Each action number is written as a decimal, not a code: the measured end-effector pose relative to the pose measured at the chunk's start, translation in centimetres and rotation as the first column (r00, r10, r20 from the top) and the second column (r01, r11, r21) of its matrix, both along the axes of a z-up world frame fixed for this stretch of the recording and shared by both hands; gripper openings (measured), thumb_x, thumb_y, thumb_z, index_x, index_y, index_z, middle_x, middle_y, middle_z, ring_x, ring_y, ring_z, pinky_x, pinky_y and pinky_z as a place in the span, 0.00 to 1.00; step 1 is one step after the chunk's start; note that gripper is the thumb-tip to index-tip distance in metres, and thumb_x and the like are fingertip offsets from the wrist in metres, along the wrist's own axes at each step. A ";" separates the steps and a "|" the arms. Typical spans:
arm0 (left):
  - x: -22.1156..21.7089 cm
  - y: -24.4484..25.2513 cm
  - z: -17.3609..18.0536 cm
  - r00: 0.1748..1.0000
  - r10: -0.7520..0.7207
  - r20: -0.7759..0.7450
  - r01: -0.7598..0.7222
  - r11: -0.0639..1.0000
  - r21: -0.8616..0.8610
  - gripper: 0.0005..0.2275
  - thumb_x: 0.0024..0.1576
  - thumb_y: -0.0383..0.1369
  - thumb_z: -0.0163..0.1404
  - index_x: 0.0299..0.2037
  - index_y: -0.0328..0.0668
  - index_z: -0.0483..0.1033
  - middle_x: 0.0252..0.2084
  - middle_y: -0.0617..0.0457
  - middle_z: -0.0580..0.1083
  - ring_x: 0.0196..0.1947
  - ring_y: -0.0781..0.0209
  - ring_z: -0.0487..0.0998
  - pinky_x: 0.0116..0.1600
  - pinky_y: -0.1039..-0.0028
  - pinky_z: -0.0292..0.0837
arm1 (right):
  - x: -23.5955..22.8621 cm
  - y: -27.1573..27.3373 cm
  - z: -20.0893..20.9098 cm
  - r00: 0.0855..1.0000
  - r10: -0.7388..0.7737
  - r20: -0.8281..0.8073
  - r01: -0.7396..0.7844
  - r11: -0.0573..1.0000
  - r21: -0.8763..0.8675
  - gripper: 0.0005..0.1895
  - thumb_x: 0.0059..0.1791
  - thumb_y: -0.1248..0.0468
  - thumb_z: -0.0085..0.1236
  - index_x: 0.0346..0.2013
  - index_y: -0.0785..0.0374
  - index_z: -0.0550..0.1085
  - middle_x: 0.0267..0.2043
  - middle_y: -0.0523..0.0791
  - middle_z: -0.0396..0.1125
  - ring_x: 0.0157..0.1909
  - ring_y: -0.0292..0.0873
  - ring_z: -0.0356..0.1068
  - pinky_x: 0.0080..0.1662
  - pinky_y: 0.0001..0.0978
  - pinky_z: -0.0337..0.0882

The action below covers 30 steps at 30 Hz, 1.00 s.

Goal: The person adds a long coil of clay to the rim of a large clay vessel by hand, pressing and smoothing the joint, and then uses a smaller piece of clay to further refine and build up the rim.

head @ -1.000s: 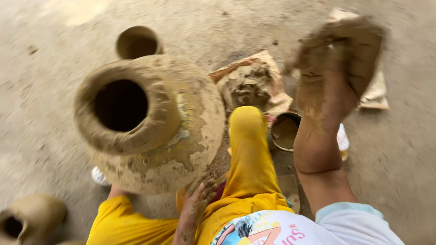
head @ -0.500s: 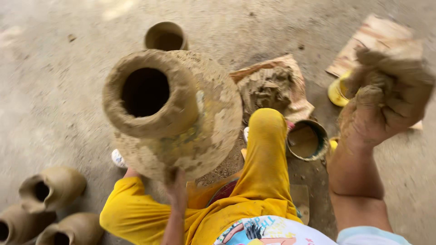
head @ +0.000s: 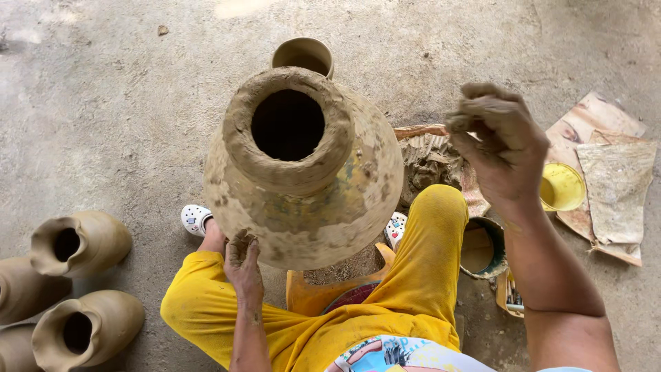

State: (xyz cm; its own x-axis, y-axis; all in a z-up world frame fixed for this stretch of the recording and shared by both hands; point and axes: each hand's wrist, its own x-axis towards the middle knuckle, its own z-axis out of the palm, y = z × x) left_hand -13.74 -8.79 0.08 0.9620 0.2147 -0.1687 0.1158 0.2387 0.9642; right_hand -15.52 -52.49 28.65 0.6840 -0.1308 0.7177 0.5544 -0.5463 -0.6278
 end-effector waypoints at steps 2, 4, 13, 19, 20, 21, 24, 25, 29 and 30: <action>-0.2 0.2 0.0 1.000 0.015 -0.006 -0.015 1.000 -0.008 0.18 0.59 0.21 0.52 0.61 0.33 0.70 0.52 0.52 0.74 0.49 0.64 0.76 0.55 0.77 0.75 | 0.9 1.8 1.1 0.999 -0.049 -0.019 0.045 0.988 -0.150 0.10 0.54 0.73 0.65 0.49 0.64 0.77 0.50 0.48 0.74 0.64 0.51 0.69 0.62 0.37 0.77; 0.1 0.2 0.5 0.999 0.035 0.015 -0.035 0.999 0.030 0.18 0.60 0.20 0.52 0.61 0.32 0.69 0.52 0.51 0.74 0.50 0.64 0.75 0.55 0.77 0.75 | 1.9 3.2 1.6 1.000 -0.003 -0.010 0.001 0.992 -0.124 0.12 0.48 0.75 0.64 0.46 0.65 0.76 0.55 0.54 0.69 0.61 0.48 0.69 0.60 0.37 0.76; 4.6 1.6 4.4 0.991 0.072 -0.109 0.000 0.838 0.545 0.27 0.56 0.28 0.59 0.65 0.32 0.64 0.60 0.37 0.66 0.57 0.49 0.71 0.62 0.63 0.69 | 5.8 5.0 0.2 0.938 0.306 -0.166 -0.240 0.913 0.329 0.14 0.53 0.79 0.60 0.49 0.61 0.78 0.55 0.48 0.72 0.55 0.40 0.76 0.57 0.30 0.81; 10.3 4.1 -0.9 0.969 0.081 -0.232 0.129 0.635 0.762 0.36 0.60 0.44 0.58 0.71 0.32 0.52 0.67 0.28 0.55 0.67 0.33 0.57 0.68 0.49 0.55 | 9.9 5.2 -0.5 0.915 0.252 -0.315 -0.204 0.963 0.177 0.08 0.56 0.74 0.58 0.47 0.59 0.79 0.48 0.46 0.77 0.49 0.37 0.80 0.49 0.27 0.85; 11.0 4.4 -1.6 0.967 0.072 -0.245 0.156 0.591 0.792 0.38 0.63 0.49 0.55 0.72 0.31 0.49 0.66 0.27 0.56 0.68 0.31 0.56 0.70 0.48 0.53 | 10.5 5.4 -1.0 0.915 0.253 -0.316 -0.207 0.963 0.173 0.08 0.56 0.74 0.58 0.47 0.59 0.79 0.48 0.46 0.77 0.49 0.37 0.80 0.49 0.27 0.85; 11.5 4.5 -2.2 0.967 0.073 -0.246 0.156 0.594 0.789 0.38 0.63 0.49 0.55 0.72 0.31 0.49 0.66 0.27 0.56 0.68 0.31 0.56 0.70 0.48 0.53 | 11.0 5.7 -1.6 0.912 0.204 -0.357 -0.154 0.975 0.163 0.08 0.55 0.74 0.60 0.47 0.60 0.80 0.48 0.46 0.77 0.46 0.38 0.78 0.44 0.27 0.83; 12.8 4.6 -2.4 0.952 0.094 -0.292 0.180 0.601 0.779 0.37 0.60 0.51 0.54 0.72 0.37 0.52 0.67 0.31 0.57 0.68 0.33 0.59 0.70 0.48 0.57 | 13.3 5.8 -2.6 0.899 0.206 -0.386 -0.150 0.974 0.170 0.10 0.53 0.75 0.61 0.47 0.61 0.80 0.48 0.48 0.77 0.45 0.39 0.78 0.45 0.26 0.82; 13.2 4.5 -2.3 0.935 0.094 -0.341 0.220 0.599 0.770 0.38 0.58 0.51 0.54 0.72 0.39 0.51 0.68 0.32 0.56 0.67 0.34 0.59 0.68 0.47 0.57 | 13.8 5.8 -2.8 0.892 0.257 -0.371 -0.197 0.961 0.193 0.10 0.52 0.76 0.61 0.46 0.62 0.80 0.49 0.48 0.77 0.49 0.38 0.79 0.50 0.26 0.83; 13.2 5.1 -3.2 0.943 0.069 -0.324 0.231 0.566 0.791 0.37 0.58 0.50 0.55 0.70 0.38 0.52 0.68 0.32 0.56 0.67 0.33 0.59 0.66 0.45 0.57 | 15.3 6.2 -3.7 0.836 0.310 -0.452 -0.185 0.936 0.299 0.12 0.50 0.77 0.60 0.46 0.62 0.80 0.48 0.48 0.77 0.49 0.37 0.79 0.48 0.24 0.82; 13.2 5.4 -3.8 0.943 0.068 -0.326 0.232 0.566 0.791 0.37 0.58 0.50 0.55 0.70 0.38 0.52 0.68 0.32 0.56 0.67 0.33 0.59 0.66 0.45 0.57 | 15.8 6.4 -3.8 0.832 0.363 -0.419 -0.232 0.915 0.331 0.11 0.51 0.77 0.59 0.45 0.62 0.80 0.48 0.48 0.77 0.48 0.37 0.79 0.48 0.25 0.83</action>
